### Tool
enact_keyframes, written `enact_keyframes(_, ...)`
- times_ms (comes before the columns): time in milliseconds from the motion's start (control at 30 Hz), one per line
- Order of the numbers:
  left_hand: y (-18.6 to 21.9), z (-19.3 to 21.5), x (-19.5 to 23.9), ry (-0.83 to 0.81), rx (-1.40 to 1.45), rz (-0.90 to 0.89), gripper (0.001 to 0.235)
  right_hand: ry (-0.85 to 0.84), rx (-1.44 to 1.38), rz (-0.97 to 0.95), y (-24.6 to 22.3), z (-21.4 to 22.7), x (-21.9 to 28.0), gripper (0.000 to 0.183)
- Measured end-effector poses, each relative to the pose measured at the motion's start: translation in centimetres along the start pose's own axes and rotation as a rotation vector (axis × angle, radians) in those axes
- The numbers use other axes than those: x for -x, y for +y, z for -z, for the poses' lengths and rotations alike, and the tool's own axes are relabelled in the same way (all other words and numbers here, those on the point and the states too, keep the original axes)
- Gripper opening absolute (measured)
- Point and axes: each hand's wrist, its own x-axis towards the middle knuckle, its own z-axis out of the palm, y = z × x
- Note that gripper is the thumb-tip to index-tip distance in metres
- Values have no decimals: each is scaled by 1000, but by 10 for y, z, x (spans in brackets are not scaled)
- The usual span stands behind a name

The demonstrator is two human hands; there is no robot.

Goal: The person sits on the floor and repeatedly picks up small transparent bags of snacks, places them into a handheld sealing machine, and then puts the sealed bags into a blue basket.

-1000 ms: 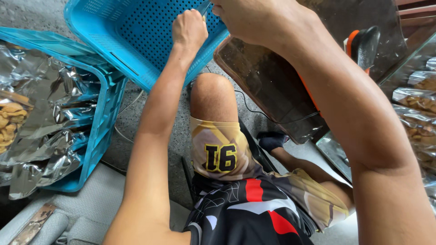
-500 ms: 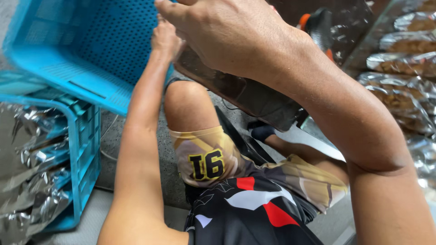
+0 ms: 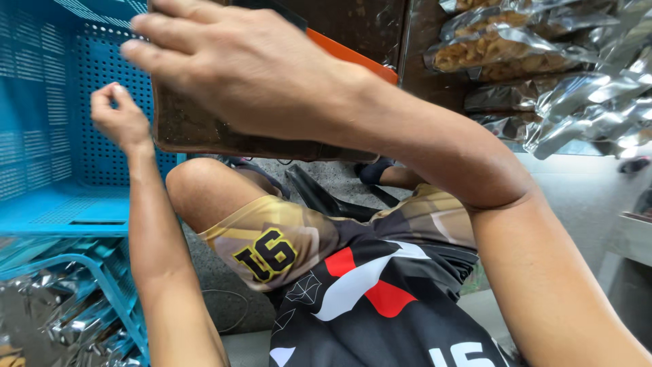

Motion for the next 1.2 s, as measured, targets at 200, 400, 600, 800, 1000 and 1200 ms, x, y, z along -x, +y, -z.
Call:
enact_keyframes(200,157,42,0,96,325,-246,13,-30,56,-200,22,61,88,34)
enact_keyframes(400,322,24,62,-260,478,-491,30,-291,381,-680,67,79,203,24)
enact_keyframes(600,389,-19,107,-448,552,-555,31,-411,596,-781,82,75,279,20)
enact_keyframes(800,399,-28,123,-527,544,-552,28,-397,656,-785,72,80,308,15)
enact_keyframes(1000,392,-12,124,-630,524,-685,30,-326,632,-685,33,128,295,12)
enact_keyframes(1200,374,11,130,-1231,730,-437,93,-238,256,-421,-16,152,227,13)
